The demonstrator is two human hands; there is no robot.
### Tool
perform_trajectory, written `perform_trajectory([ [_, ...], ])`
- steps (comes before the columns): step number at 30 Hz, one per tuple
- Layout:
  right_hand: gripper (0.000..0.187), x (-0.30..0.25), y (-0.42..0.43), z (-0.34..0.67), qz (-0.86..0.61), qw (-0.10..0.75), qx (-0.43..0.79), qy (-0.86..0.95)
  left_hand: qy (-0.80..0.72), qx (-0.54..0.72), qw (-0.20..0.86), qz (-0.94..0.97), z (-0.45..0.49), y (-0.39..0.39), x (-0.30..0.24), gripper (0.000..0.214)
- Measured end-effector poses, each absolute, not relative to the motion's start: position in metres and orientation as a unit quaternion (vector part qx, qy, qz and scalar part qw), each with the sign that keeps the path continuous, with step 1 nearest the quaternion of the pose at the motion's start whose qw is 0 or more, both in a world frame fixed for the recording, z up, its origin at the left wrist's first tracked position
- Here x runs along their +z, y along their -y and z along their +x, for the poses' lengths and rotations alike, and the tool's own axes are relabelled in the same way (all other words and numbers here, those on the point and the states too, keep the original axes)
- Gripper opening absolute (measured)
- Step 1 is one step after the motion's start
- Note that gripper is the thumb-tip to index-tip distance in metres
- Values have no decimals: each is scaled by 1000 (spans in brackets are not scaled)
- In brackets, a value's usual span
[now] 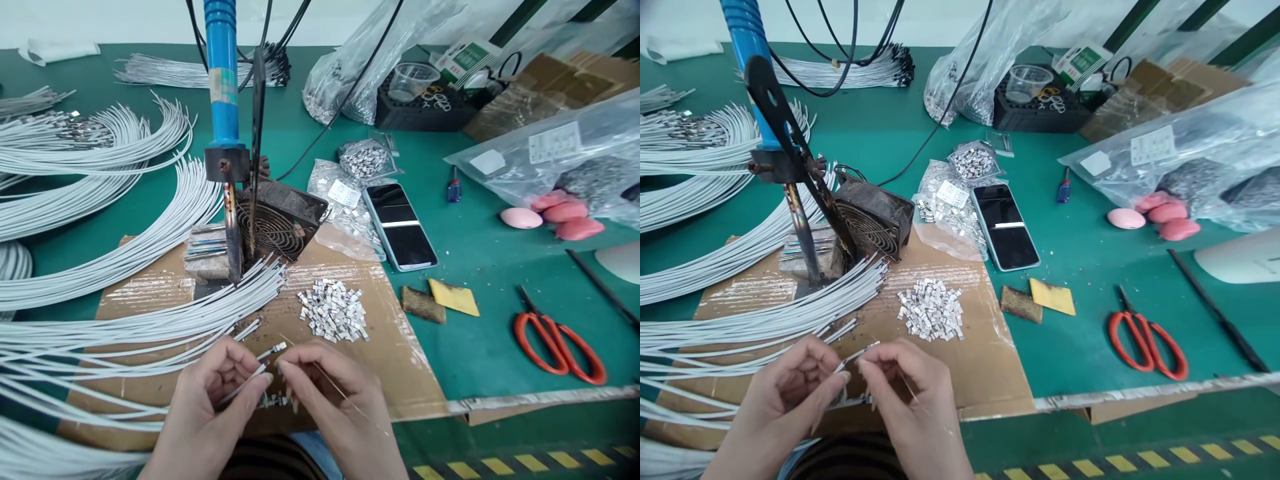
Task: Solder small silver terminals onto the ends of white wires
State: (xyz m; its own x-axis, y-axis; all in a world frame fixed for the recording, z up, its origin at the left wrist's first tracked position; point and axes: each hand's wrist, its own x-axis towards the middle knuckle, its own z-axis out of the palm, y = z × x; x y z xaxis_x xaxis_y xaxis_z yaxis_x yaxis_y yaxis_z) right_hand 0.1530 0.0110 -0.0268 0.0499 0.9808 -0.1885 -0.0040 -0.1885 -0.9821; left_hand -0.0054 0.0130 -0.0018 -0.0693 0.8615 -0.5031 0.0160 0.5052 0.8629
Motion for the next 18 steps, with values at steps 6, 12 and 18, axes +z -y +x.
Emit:
perform_trajectory([
  [6,13,-30,-15,149,-489,468,593,436,-622,370,621,300,-6,-14,3,32],
  [12,11,-34,-17,149,-471,471,626,405,-618,364,625,309,-9,-14,3,31],
  [18,15,-38,-17,149,-450,462,673,361,-619,335,624,339,-15,-14,3,32],
])
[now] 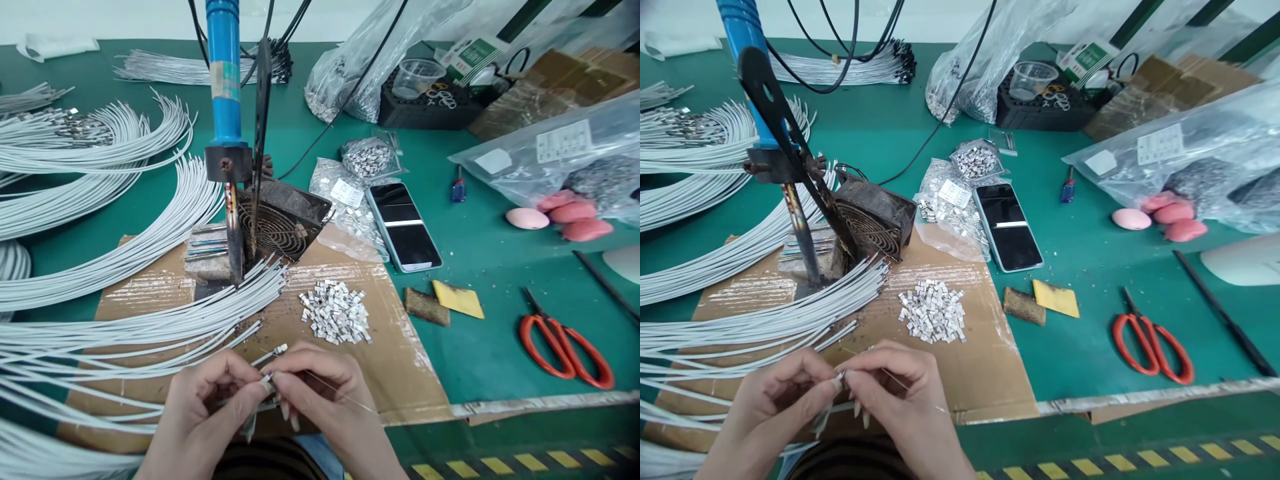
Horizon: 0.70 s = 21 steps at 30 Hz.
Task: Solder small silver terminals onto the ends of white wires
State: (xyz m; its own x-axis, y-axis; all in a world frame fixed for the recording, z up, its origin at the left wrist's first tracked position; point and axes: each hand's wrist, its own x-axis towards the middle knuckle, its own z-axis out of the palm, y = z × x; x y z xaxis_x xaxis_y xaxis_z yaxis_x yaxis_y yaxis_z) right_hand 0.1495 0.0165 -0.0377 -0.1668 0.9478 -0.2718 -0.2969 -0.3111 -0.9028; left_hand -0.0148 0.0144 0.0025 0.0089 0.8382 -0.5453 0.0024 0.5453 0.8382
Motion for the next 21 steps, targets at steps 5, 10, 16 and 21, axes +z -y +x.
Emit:
perform_trajectory([
  [5,14,-26,-16,151,-464,429,726,272,-618,294,623,378,-19,-13,3,34],
  [10,5,-18,-16,153,-503,428,639,395,-629,297,600,396,-18,-8,1,39],
  [16,15,-16,-17,158,-478,431,615,455,-636,291,586,409,-18,-7,-3,34],
  [21,13,-26,-17,159,-455,452,594,485,-626,264,530,508,-23,-7,-5,32],
])
